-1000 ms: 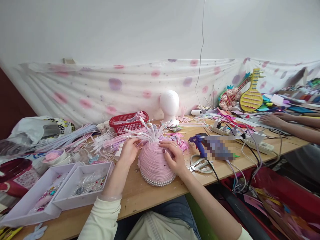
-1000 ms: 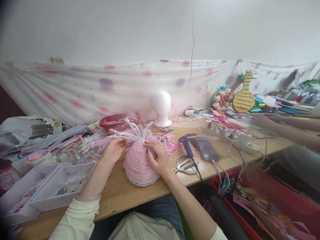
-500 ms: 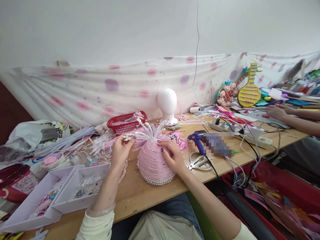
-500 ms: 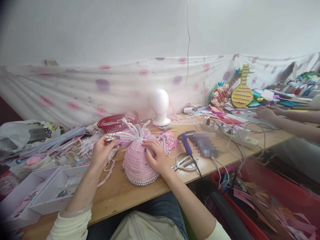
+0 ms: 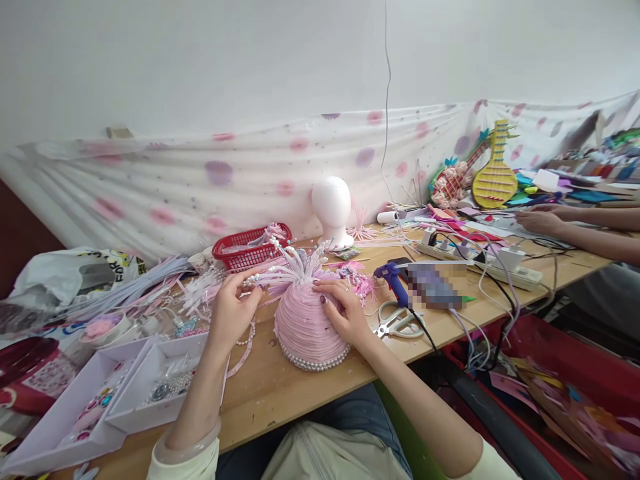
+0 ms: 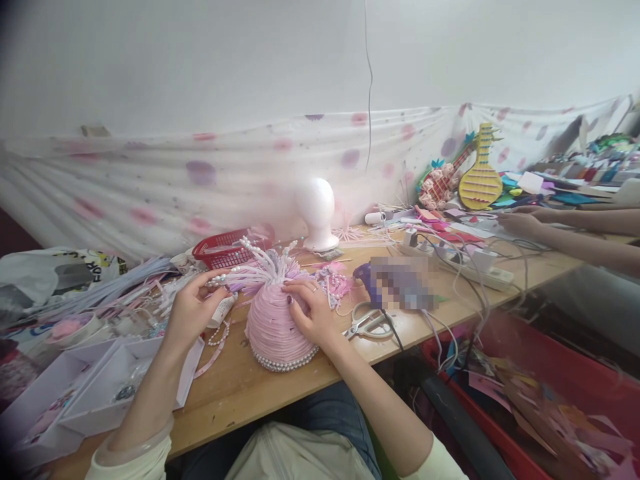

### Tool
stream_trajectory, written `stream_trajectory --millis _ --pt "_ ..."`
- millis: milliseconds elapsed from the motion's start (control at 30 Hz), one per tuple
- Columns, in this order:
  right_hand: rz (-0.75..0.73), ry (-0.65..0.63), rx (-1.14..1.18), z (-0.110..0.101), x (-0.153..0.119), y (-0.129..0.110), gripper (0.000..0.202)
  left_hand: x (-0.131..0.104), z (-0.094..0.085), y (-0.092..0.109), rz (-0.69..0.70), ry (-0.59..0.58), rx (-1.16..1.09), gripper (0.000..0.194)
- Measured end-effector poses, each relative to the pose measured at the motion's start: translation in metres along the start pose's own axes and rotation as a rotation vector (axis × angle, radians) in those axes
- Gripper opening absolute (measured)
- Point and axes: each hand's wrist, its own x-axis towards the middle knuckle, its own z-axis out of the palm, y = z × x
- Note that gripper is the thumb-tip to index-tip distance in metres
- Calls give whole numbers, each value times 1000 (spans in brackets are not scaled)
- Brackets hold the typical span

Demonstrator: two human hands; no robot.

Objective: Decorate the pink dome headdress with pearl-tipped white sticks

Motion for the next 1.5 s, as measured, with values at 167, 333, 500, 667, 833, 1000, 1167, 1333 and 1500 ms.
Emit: stream_trajectory --millis 167,333,500,667,833,1000,1167,1333,1500 --pt "1 -1 6 0 0 0 28 2 1 -13 -74 8 -80 44" --pt "0 4 8 0 -1 0 29 6 4 -15 -252 90 -314 51" --pt "-2 -9 8 -1 -2 2 29 2 1 -17 -313 95 -327 52" --pt "13 -31 -7 -2 -3 4 28 -3 -52 4 -187 46 38 45" --pt "7 -65 -39 -3 -4 11 28 4 -142 28 -165 201 188 25" --pt "-46 -66 -90 -6 -4 16 28 58 -185 4 -384 204 531 19" --pt "-88 -58 -133 -9 -2 13 31 127 -160 -47 -579 -11 669 18" --pt "-83 -50 -130 -10 0 -4 31 151 -116 -77 -570 -259 727 29" --pt "-34 -46 -115 -8 2 -8 34 163 -103 -104 -549 -282 695 33"
